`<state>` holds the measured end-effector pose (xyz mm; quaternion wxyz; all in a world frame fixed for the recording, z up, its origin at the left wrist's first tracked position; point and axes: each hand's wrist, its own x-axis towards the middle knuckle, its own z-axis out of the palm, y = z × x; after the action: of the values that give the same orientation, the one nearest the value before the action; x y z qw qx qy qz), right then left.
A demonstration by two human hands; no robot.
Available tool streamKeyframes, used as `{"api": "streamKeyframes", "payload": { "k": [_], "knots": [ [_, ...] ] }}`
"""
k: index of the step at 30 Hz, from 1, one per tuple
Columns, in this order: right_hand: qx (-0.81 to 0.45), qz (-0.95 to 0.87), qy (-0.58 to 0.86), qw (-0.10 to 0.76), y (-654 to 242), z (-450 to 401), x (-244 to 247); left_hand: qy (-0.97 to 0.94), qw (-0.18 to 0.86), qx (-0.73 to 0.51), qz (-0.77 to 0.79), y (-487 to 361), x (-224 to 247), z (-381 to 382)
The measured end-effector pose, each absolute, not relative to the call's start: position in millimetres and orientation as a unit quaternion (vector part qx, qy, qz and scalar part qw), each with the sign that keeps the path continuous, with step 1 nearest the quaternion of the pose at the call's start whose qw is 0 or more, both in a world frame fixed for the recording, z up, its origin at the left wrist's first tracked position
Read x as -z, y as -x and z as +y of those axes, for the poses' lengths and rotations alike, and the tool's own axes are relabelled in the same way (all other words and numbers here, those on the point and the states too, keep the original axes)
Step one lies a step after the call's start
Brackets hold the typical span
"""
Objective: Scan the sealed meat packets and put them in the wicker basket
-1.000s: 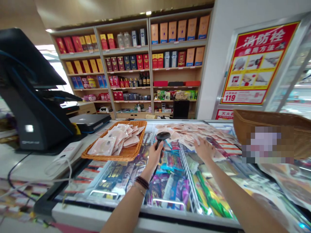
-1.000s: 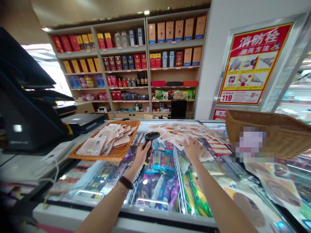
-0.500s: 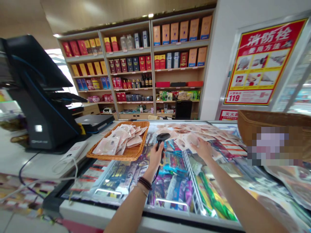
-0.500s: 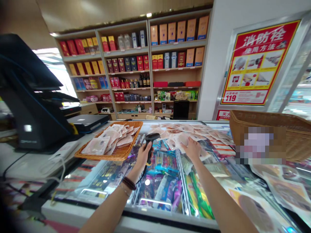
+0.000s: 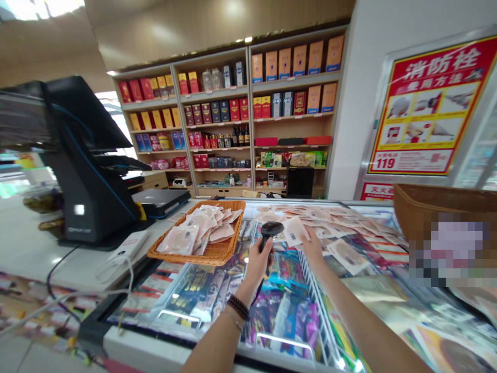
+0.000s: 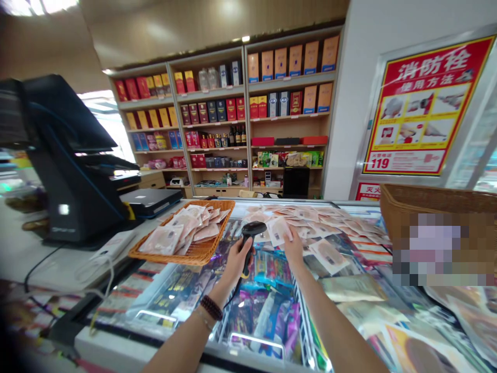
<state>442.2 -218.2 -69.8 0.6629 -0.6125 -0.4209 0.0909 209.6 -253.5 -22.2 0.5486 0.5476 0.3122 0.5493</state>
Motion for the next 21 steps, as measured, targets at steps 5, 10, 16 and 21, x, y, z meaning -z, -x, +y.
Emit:
{"api": "streamKeyframes", "payload": {
  "k": [5,10,16,21],
  "knots": [
    [-0.190,-0.326,0.541,0.752,-415,-208,65,-0.553,0.557,-0.536,0.312,-210,23,-254],
    [-0.277,-0.200,0.434,0.834,-415,-206,64,-0.560,0.568,-0.523,0.299,-209,23,-253],
    [-0.287,-0.188,0.390,0.854,-419,-211,69,-0.569,0.574,-0.524,0.271,-208,25,-255],
    [-0.282,-0.186,0.383,0.860,-418,-211,72,-0.579,0.560,-0.529,0.267,-205,26,-258]
  ]
}}
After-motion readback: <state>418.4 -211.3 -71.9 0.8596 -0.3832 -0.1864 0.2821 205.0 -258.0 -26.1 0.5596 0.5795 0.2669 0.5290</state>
